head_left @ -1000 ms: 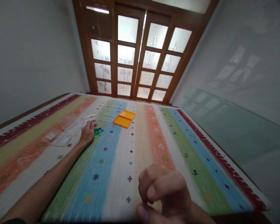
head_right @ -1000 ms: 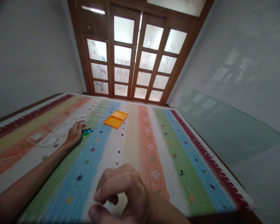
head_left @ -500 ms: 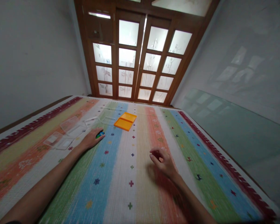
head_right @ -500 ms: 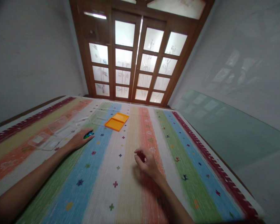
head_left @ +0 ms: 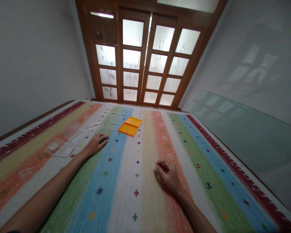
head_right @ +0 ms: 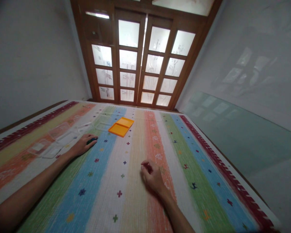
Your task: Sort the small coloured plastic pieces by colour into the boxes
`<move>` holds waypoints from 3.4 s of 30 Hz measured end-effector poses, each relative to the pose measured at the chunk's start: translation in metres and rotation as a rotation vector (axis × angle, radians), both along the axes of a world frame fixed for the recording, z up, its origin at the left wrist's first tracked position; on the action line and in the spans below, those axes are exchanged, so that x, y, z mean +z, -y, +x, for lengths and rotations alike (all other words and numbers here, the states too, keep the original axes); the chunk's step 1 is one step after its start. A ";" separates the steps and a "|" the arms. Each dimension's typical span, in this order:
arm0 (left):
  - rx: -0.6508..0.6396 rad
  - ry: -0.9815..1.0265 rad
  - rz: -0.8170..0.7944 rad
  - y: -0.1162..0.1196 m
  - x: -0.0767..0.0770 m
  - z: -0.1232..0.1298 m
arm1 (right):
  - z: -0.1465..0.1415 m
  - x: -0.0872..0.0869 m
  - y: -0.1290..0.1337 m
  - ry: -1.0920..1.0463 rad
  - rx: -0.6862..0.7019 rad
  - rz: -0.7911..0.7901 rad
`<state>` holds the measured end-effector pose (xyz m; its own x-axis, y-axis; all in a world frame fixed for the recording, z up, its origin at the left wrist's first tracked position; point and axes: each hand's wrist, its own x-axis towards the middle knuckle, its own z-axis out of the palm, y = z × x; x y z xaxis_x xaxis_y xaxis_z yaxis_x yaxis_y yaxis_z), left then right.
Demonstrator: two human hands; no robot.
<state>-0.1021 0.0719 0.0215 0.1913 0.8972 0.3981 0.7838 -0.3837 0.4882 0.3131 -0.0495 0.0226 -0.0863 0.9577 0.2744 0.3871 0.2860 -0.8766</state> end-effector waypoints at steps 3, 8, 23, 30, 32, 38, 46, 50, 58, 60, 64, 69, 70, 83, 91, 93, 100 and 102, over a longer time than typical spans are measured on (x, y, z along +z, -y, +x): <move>0.097 0.083 0.046 0.004 0.010 0.002 | 0.000 0.001 -0.001 0.005 -0.001 -0.002; 0.273 0.215 0.089 0.017 0.031 0.005 | 0.002 -0.003 -0.002 -0.022 -0.014 -0.007; -0.377 0.054 0.054 0.082 0.007 0.116 | 0.000 -0.010 -0.003 0.139 -0.013 0.059; -0.397 -0.117 0.155 0.088 -0.008 0.112 | -0.006 0.002 0.000 0.402 0.112 0.155; -0.398 -0.166 0.166 0.088 -0.011 0.111 | -0.009 0.009 -0.001 0.487 0.175 0.214; -0.434 -0.316 0.126 0.094 -0.014 0.107 | -0.014 0.023 -0.005 0.701 0.310 0.265; -0.458 -0.382 0.082 0.096 -0.021 0.101 | -0.019 0.011 -0.008 0.808 0.365 0.130; -0.460 -0.404 0.090 0.093 -0.024 0.101 | -0.021 0.002 -0.008 0.805 0.360 0.135; -0.491 -0.416 0.133 0.091 -0.023 0.099 | -0.019 0.000 -0.009 0.803 0.363 0.130; -0.490 -0.418 0.132 0.091 -0.023 0.099 | -0.019 0.001 -0.008 0.802 0.370 0.121; -0.492 -0.435 0.123 0.092 -0.024 0.100 | -0.020 0.002 -0.008 0.799 0.367 0.111; -0.487 -0.423 0.113 0.093 -0.022 0.101 | -0.020 0.001 -0.008 0.812 0.363 0.124; -0.486 -0.421 0.115 0.092 -0.022 0.101 | -0.020 0.002 -0.008 0.815 0.366 0.123; -0.469 -0.461 0.160 0.093 -0.020 0.101 | -0.020 0.003 -0.009 0.793 0.386 0.055; -0.480 -0.458 0.161 0.093 -0.018 0.102 | -0.019 0.003 -0.008 0.791 0.393 0.048; -0.481 -0.475 0.159 0.093 -0.018 0.102 | -0.019 0.002 -0.008 0.791 0.389 0.053; -0.473 -0.473 0.142 0.095 -0.018 0.102 | -0.021 0.002 -0.009 0.836 0.385 0.038; -0.476 -0.473 0.131 0.095 -0.019 0.102 | -0.021 0.002 -0.009 0.841 0.390 0.034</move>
<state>0.0000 -0.0227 0.0030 0.7333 0.6221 0.2744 0.6324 -0.7723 0.0606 0.2917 -0.0403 0.0247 -0.5841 0.8117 0.0029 0.7629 0.5502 -0.3395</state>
